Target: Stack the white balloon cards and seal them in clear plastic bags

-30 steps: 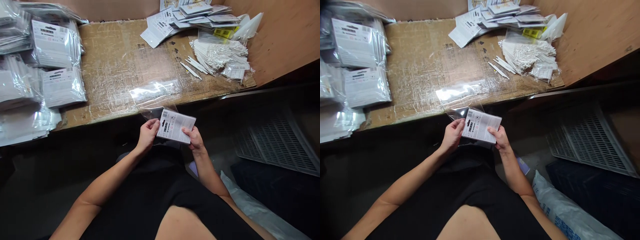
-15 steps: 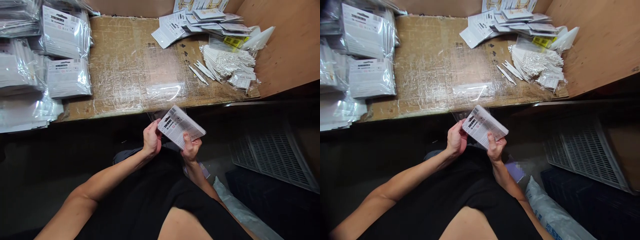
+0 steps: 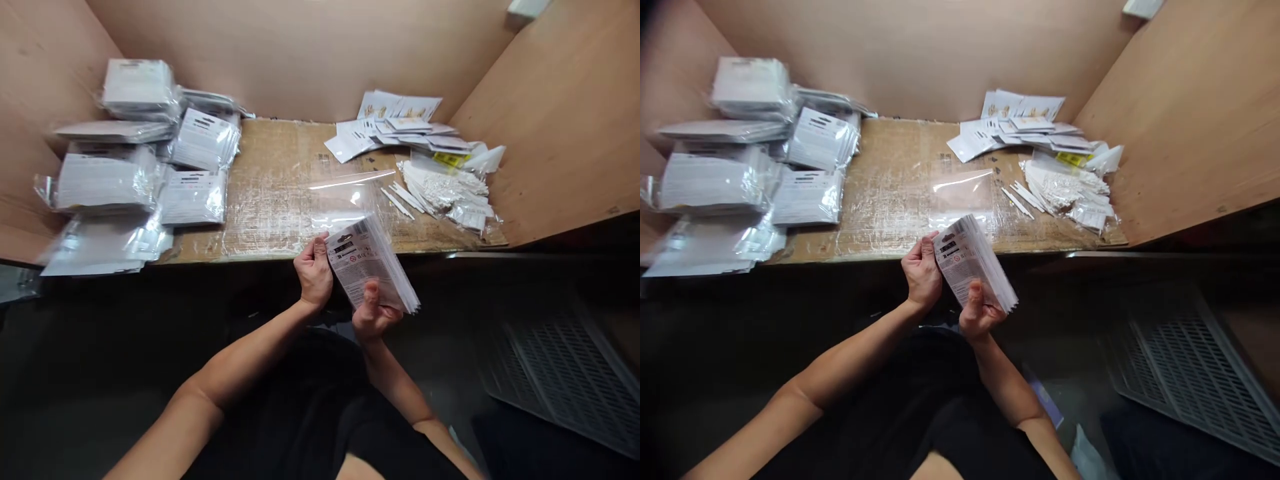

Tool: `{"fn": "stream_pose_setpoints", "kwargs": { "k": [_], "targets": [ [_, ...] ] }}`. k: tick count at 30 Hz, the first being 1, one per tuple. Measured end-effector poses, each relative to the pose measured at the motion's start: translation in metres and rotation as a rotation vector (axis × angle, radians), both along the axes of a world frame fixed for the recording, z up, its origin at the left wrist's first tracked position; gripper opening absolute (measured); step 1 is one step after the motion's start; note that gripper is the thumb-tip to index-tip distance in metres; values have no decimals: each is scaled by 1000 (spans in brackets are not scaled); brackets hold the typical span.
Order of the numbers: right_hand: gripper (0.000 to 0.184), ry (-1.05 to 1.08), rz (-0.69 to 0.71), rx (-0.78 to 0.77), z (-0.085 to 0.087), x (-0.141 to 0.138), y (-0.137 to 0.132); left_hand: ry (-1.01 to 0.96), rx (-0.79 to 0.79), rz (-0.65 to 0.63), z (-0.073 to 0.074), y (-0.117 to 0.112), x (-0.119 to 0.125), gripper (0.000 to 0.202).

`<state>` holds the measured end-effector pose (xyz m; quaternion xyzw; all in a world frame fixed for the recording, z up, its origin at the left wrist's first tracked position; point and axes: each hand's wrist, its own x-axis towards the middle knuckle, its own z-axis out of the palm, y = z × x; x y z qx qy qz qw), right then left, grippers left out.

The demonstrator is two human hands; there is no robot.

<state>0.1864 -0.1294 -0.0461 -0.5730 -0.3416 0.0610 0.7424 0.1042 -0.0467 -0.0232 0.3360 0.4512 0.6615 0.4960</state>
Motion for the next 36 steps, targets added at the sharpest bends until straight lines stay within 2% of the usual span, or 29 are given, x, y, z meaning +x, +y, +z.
{"fn": "stream_pose_setpoints", "kwargs": {
  "k": [5, 9, 13, 17, 20, 22, 24, 26, 27, 29, 31, 33, 36],
  "targets": [
    [38, 3, 0, 43, 3, -11, 34, -49, 65, 29, 16, 19, 10, 50],
    [40, 177, 40, 175, 17, -15, 61, -89, 131, -74, 21, 14, 12, 43],
    [48, 316, 145, 216, 32, -15, 70, -143, 161, -283, 23, 12, -7, 37],
    [52, 433, 232, 167, 31, -20, 70, -314, 223, -388, 39, 35, -40, 59],
    [57, 435, 438, 61, 27, -14, 82, -144, 309, -355, 61, 64, -64, 66],
    [77, 337, 569, -13, 29, 1, 99, 66, 407, -251, 73, 86, -81, 68],
    [104, 149, 601, -67, 36, 20, 123, 288, 496, -172, 76, 108, -99, 70],
    [125, -42, 638, -111, 42, 33, 150, 474, 555, -186, 67, 126, -116, 68],
    [130, -103, 707, -131, 44, 36, 165, 536, 573, -220, 58, 133, -122, 65],
    [131, -147, 931, -143, 46, 33, 191, 599, 586, -302, 36, 144, -132, 59],
    [120, -172, 1104, -147, 46, 24, 213, 611, 573, -352, 14, 152, -139, 55],
    [102, -249, 1123, -182, 46, 15, 226, 618, 553, -411, 0, 159, -144, 54],
    [85, -425, 1093, -270, 48, 17, 236, 628, 539, -544, -3, 169, -152, 62]
  ]
}}
